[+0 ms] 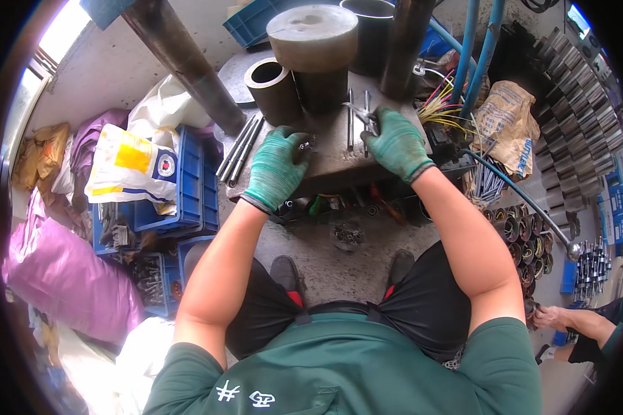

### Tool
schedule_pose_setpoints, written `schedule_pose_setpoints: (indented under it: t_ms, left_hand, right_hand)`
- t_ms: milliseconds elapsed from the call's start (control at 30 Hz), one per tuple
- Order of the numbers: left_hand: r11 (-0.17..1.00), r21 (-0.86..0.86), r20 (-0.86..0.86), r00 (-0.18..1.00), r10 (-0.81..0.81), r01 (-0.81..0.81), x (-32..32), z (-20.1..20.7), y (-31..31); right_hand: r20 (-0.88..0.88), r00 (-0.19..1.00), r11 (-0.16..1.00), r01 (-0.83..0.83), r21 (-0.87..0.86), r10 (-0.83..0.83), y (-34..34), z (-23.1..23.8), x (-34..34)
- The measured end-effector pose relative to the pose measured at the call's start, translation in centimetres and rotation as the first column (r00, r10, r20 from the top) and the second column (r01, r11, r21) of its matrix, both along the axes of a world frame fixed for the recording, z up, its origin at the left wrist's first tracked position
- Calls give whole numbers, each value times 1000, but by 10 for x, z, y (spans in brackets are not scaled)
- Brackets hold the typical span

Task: The person installs retaining rings onto metal rods one by one using pliers.

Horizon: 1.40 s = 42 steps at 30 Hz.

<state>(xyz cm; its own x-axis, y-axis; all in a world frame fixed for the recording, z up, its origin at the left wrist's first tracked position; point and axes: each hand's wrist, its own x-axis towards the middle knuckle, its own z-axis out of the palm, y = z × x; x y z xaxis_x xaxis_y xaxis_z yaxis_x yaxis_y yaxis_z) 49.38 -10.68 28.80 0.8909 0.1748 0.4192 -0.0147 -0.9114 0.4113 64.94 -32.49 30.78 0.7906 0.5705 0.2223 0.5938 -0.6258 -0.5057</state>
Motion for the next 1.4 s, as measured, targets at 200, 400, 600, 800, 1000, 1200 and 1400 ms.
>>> schedule_pose_setpoints:
  t_ms: [200,400,600,800,1000,1200,1400]
  left_hand:
    - [988,-148,13,999,-51,53,9,3,-28]
    - [987,-136,109,992,-69,84,7,4,-29]
    - [989,79,296,945,-142,124,2,21,-36]
    - [969,60,178,953,-245,238,-5,19,-12]
    - [957,-288,-16,999,33,-36,3,-5,29]
    - [971,-222,-157,986,51,-86,15,-7,18]
    - [996,-45,-241,968,63,-76,23,-3,2]
  right_hand:
    - [5,1000,948,11,-318,-10,19,-15,9]
    - [-497,868,893,217,394,8,-1,-5,22]
    - [-611,705,843,35,538,361,-18,32,-50]
    - [-805,279,796,175,579,524,-13,44,-70]
    - [-830,375,718,425,551,414,-22,32,-41]
    - [-829,367,705,443,554,421,-25,29,-33]
    - [-814,429,737,382,557,393,-22,29,-42]
